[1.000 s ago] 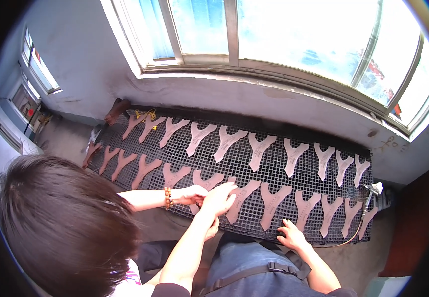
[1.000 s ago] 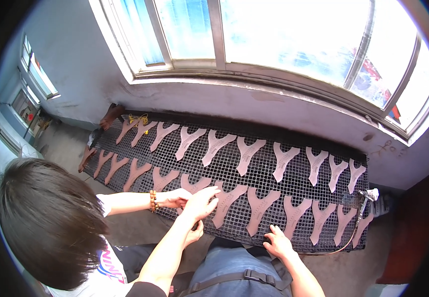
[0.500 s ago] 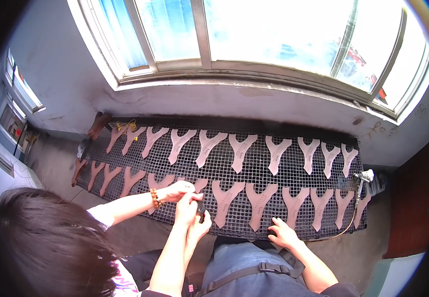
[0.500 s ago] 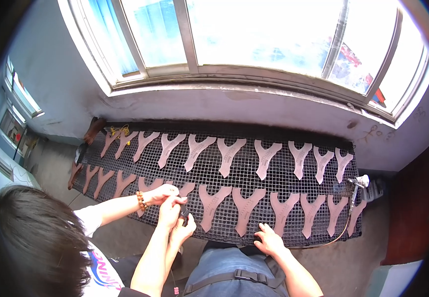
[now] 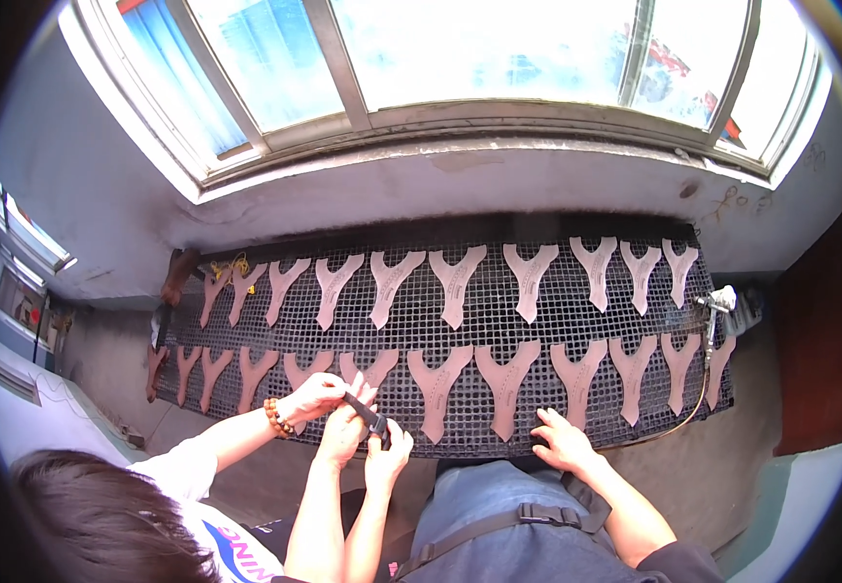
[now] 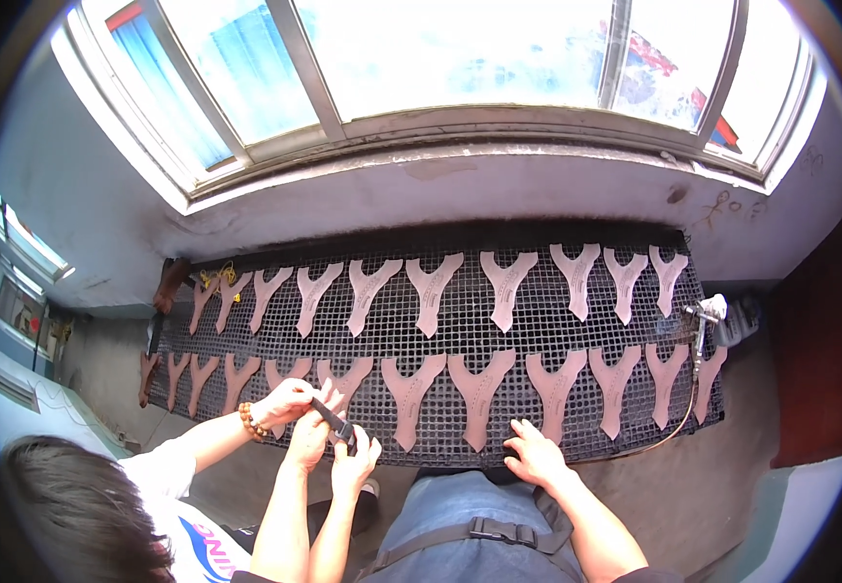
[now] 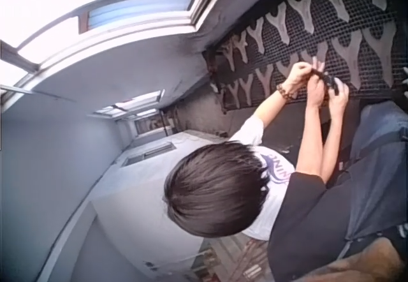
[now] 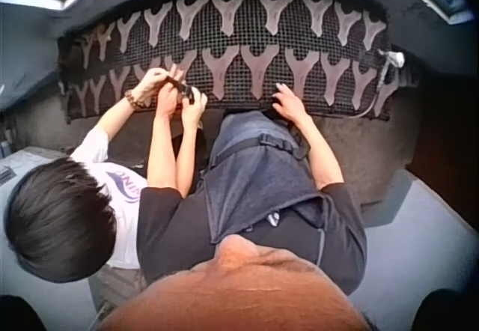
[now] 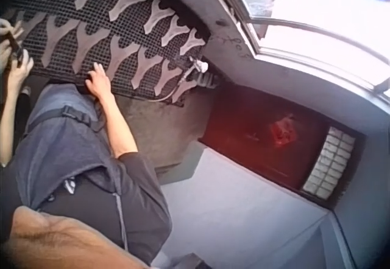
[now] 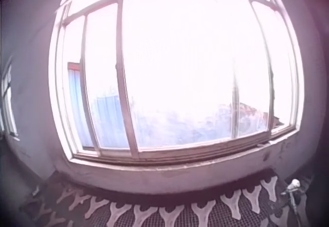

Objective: Collect the leather shoe parts from the drying rack after they have been sprayed.

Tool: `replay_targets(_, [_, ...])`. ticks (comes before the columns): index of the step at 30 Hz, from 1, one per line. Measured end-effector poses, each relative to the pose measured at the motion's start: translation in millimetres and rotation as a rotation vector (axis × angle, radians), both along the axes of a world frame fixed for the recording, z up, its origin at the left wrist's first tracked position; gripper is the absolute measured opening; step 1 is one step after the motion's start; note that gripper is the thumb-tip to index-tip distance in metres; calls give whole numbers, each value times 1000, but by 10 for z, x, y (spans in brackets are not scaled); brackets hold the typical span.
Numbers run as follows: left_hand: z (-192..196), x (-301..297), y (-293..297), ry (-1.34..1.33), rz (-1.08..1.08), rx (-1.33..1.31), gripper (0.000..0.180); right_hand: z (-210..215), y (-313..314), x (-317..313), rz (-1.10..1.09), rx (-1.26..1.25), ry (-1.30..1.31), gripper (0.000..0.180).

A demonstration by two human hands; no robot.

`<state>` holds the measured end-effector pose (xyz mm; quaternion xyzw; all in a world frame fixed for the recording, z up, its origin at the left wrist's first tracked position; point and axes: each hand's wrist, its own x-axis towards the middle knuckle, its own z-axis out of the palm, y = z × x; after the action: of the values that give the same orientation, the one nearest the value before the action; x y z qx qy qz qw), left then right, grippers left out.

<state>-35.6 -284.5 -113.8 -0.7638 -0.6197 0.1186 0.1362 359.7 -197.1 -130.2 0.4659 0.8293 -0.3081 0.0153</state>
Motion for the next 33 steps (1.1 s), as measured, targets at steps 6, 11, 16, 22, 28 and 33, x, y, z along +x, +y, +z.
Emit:
replay_targets(6, [-158,40,-258,263,-38,155,22,0,-22,-29,-28,9,6,43])
replay_targets(11, [-262,68,-349,401,-67,73,24,27,-24,-60,-31,-10,-24,45])
replay_targets(16, [-418,78,-407,521,-89,66,25,34,-31,-80,-44,-17,-44,45])
replay_targets(22, [-599,-44,-504,490,-60,47,25,66,-29,-112,-42,-33,-75,46])
replay_targets(28, [-520,11,-759,512,-47,53,17,112,-26,-142,-53,-43,-75,46])
replay_targets(33, [-174,-122,-81,54,69,-75,37,121,-38,-150,-50,-37,-99,45])
